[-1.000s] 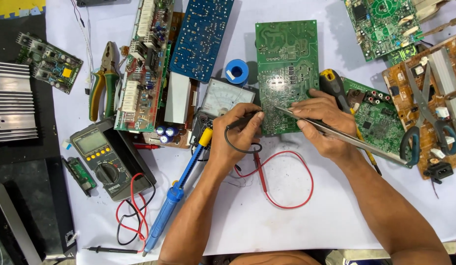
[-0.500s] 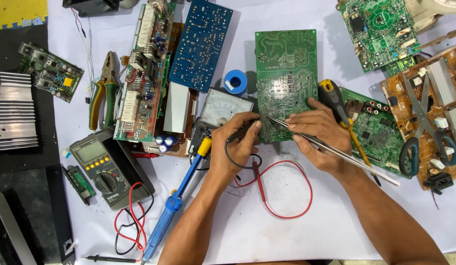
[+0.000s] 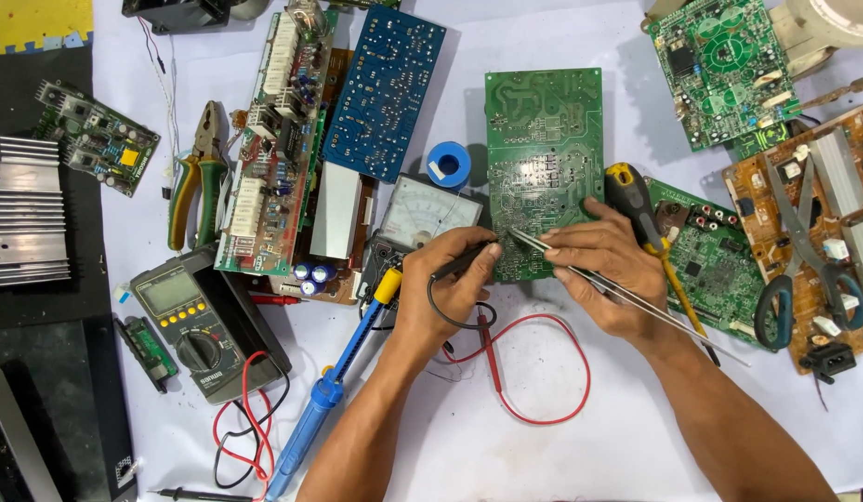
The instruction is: Testing and inspecting an electronic circuit board using multimeter probes and tweezers to diagnose issues.
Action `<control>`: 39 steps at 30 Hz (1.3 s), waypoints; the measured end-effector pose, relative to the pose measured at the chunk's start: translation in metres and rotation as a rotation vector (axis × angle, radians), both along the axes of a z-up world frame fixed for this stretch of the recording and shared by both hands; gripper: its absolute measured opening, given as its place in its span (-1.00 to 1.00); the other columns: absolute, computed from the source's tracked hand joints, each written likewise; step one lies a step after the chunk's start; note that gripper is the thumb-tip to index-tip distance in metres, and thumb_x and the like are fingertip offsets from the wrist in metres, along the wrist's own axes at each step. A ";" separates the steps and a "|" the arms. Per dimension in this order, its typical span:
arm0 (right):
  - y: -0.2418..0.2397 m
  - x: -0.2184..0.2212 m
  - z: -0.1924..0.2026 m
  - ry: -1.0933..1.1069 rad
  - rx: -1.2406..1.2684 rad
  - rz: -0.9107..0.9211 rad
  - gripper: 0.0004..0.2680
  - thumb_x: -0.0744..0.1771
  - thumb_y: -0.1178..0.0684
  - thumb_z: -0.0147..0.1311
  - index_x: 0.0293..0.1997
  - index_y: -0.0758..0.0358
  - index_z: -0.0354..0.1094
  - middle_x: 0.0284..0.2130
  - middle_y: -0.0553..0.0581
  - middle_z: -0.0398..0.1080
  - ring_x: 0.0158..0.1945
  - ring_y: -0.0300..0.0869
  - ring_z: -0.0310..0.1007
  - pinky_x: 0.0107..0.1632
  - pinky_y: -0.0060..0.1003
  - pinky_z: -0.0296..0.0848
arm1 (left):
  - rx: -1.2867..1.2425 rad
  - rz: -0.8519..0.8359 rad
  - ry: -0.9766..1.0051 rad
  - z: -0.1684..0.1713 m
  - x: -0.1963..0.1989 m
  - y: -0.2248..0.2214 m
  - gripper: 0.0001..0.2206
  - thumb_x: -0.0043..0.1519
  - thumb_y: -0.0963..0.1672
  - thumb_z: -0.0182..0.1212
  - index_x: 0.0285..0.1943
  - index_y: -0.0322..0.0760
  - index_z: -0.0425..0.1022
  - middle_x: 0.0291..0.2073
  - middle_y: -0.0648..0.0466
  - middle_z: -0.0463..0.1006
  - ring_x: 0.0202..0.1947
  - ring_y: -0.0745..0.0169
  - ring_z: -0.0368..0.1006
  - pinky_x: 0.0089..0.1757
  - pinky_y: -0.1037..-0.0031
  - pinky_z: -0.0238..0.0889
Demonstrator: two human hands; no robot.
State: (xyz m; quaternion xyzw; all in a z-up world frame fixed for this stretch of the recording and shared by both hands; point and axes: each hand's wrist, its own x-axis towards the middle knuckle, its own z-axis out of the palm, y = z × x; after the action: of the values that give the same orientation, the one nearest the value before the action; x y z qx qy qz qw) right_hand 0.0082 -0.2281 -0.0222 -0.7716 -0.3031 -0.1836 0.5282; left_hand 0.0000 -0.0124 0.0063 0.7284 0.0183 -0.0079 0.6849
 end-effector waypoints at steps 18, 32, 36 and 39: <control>-0.004 -0.001 -0.004 -0.015 0.035 0.031 -0.92 0.36 0.19 0.18 -0.18 0.40 0.54 -0.19 0.32 0.57 -0.05 0.13 0.61 0.38 0.16 0.24 | 0.055 -0.021 -0.011 -0.010 -0.001 0.001 -0.81 0.25 -0.14 0.31 -0.08 -0.42 0.63 -0.59 -0.18 0.59 -0.60 0.04 0.61 -0.53 0.45 0.51; -0.006 0.001 -0.010 -0.091 0.058 -0.023 -0.92 0.36 0.26 0.15 -0.21 0.53 0.50 -0.26 0.41 0.54 -0.14 0.23 0.61 0.25 0.25 0.39 | 0.010 -0.014 0.020 -0.007 -0.002 0.000 -0.79 0.28 -0.14 0.28 -0.05 -0.45 0.61 -0.55 -0.24 0.60 -0.57 0.02 0.62 -0.50 0.39 0.55; -0.003 0.000 -0.005 -0.057 0.091 -0.018 -0.92 0.36 0.26 0.14 -0.20 0.54 0.48 -0.26 0.40 0.53 -0.12 0.22 0.62 0.27 0.24 0.38 | 0.017 -0.006 -0.004 -0.003 -0.002 -0.003 -0.80 0.26 -0.15 0.31 -0.07 -0.46 0.62 -0.49 -0.29 0.61 -0.53 -0.04 0.64 -0.50 0.36 0.56; -0.005 0.000 -0.006 -0.080 0.059 0.002 -0.93 0.35 0.25 0.15 -0.23 0.50 0.52 -0.25 0.41 0.55 -0.11 0.22 0.62 0.30 0.25 0.34 | 0.020 -0.024 -0.012 -0.005 -0.001 0.001 -0.78 0.25 -0.13 0.32 -0.08 -0.47 0.62 -0.44 -0.31 0.62 -0.53 -0.07 0.64 -0.50 0.34 0.57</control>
State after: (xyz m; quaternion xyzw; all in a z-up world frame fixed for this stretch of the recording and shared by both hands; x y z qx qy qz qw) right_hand 0.0078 -0.2327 -0.0283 -0.7473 -0.3193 -0.2226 0.5386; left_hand -0.0007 -0.0119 0.0012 0.7355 0.0054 -0.0115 0.6774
